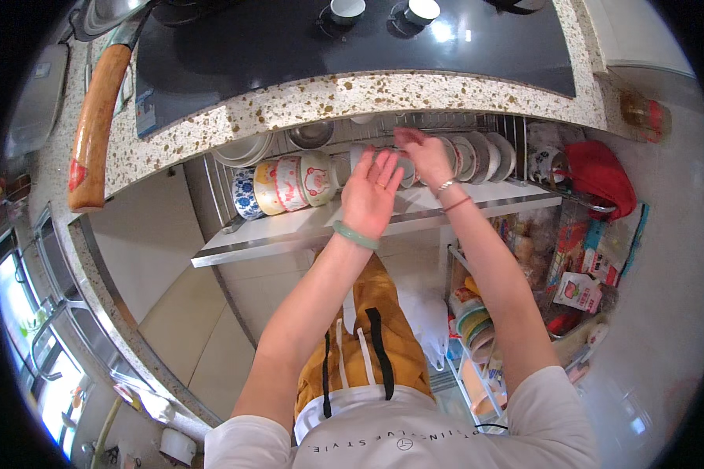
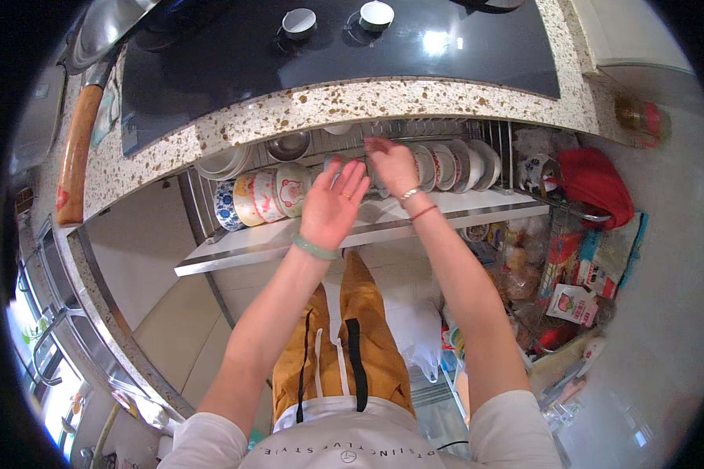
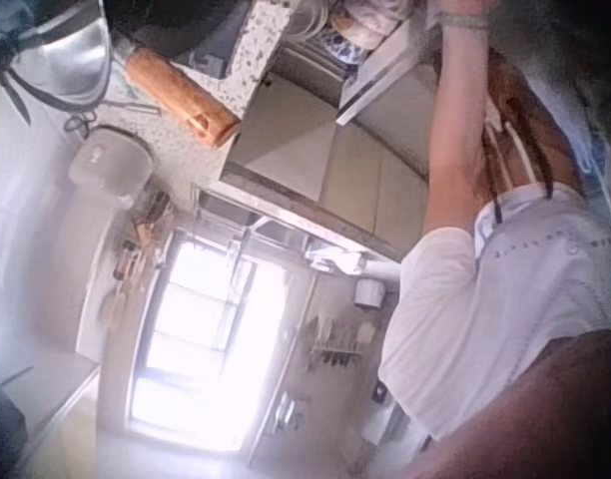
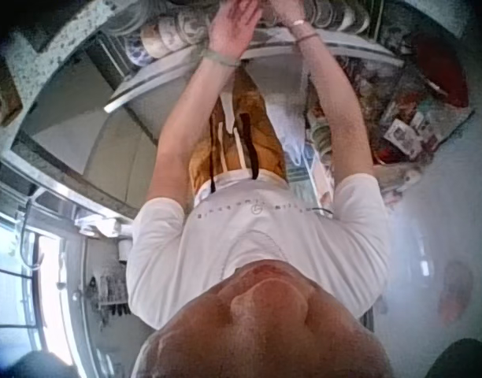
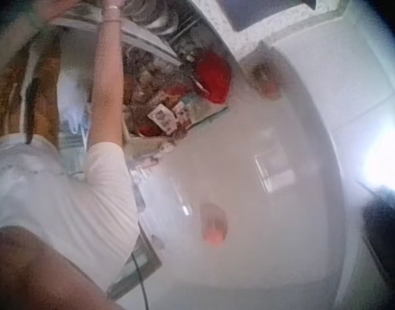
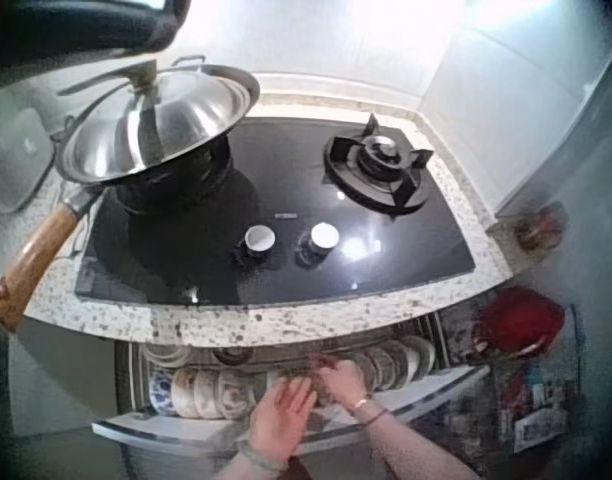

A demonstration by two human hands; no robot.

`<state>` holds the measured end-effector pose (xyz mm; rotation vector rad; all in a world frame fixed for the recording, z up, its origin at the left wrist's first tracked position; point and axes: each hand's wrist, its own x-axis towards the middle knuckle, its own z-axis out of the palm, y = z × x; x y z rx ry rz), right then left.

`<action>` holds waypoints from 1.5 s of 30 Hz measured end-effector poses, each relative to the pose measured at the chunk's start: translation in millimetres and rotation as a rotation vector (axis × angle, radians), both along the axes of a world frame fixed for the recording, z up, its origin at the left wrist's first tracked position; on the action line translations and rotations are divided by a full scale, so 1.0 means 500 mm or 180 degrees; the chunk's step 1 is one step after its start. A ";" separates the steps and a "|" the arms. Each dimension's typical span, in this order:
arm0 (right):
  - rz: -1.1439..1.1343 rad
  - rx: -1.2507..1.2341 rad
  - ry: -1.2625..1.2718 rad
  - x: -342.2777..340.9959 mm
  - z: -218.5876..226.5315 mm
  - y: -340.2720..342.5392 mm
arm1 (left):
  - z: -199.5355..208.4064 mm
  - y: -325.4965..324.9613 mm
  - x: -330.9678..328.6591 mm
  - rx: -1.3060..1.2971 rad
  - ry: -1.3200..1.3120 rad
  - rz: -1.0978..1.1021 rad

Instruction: The person retrieves a plate from a cabinet, then opens the refrigerator to take out a bag of frozen dumplings. They place the dumplings into a wok on the stove and crack an egg into the same wok.

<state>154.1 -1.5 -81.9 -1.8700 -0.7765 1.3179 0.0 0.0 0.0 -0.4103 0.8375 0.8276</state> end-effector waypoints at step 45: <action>0.0411 -0.1140 -0.3522 -0.080 0.027 0.134 | -0.075 0.027 -0.019 0.0240 0.0251 -0.0335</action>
